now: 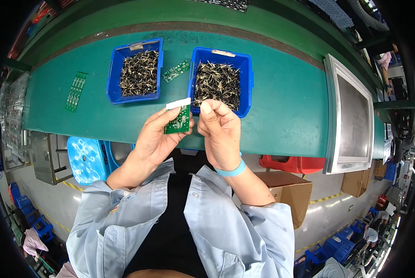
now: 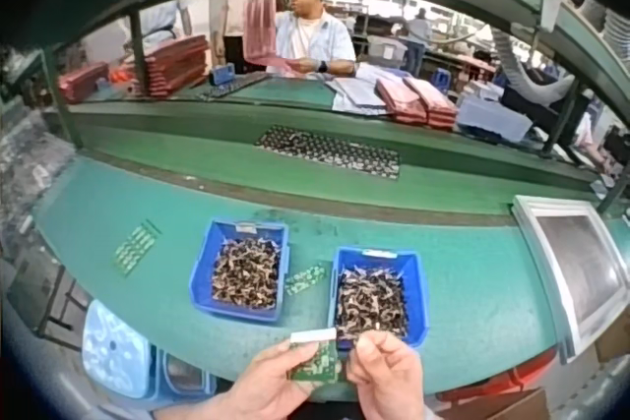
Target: The person assembles circuit boards by picking electronic components from storage bins and inserting them into the boards by hand.
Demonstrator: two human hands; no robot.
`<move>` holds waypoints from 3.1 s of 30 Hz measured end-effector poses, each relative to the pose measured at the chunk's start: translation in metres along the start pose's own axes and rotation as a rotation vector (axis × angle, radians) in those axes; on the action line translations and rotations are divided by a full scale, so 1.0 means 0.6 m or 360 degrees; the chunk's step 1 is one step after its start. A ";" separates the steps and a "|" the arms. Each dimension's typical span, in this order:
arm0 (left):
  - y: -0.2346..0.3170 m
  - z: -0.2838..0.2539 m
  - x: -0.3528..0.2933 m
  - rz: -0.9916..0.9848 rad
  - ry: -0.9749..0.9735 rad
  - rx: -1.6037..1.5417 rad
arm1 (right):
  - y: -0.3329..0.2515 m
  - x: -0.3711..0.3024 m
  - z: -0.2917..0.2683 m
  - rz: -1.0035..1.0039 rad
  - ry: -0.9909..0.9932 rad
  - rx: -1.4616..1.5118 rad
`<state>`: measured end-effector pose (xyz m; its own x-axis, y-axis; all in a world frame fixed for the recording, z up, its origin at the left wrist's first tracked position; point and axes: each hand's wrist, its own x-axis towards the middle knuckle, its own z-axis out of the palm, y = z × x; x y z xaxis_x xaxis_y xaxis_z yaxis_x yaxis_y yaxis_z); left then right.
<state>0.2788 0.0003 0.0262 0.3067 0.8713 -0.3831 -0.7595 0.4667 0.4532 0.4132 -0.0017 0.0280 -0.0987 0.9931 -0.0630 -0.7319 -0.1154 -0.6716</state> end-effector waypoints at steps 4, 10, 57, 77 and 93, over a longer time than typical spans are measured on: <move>-0.005 -0.022 -0.003 -0.0032 0.0052 0.0015 | -0.014 0.052 0.049 -0.0200 -0.0036 -0.0726; -0.008 -0.023 -0.003 -0.0040 -0.0001 0.0063 | -0.095 0.152 0.064 -0.1249 -0.0290 -0.2413; 0.006 0.026 0.018 0.0243 -0.0112 0.0379 | -0.113 0.072 0.002 0.0156 -0.0447 -0.1652; 0.000 0.028 0.013 0.0364 -0.0132 0.0437 | -0.072 0.049 -0.007 0.0124 -0.0394 -0.1186; 0.003 0.023 0.010 0.0193 -0.0292 0.0210 | -0.040 0.042 -0.020 0.0418 -0.0379 -0.0276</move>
<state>0.2870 0.0086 0.0357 0.3262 0.9294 -0.1728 -0.7194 0.3626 0.5924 0.4361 0.0261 0.0337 -0.4358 0.8955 -0.0900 -0.5381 -0.3394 -0.7715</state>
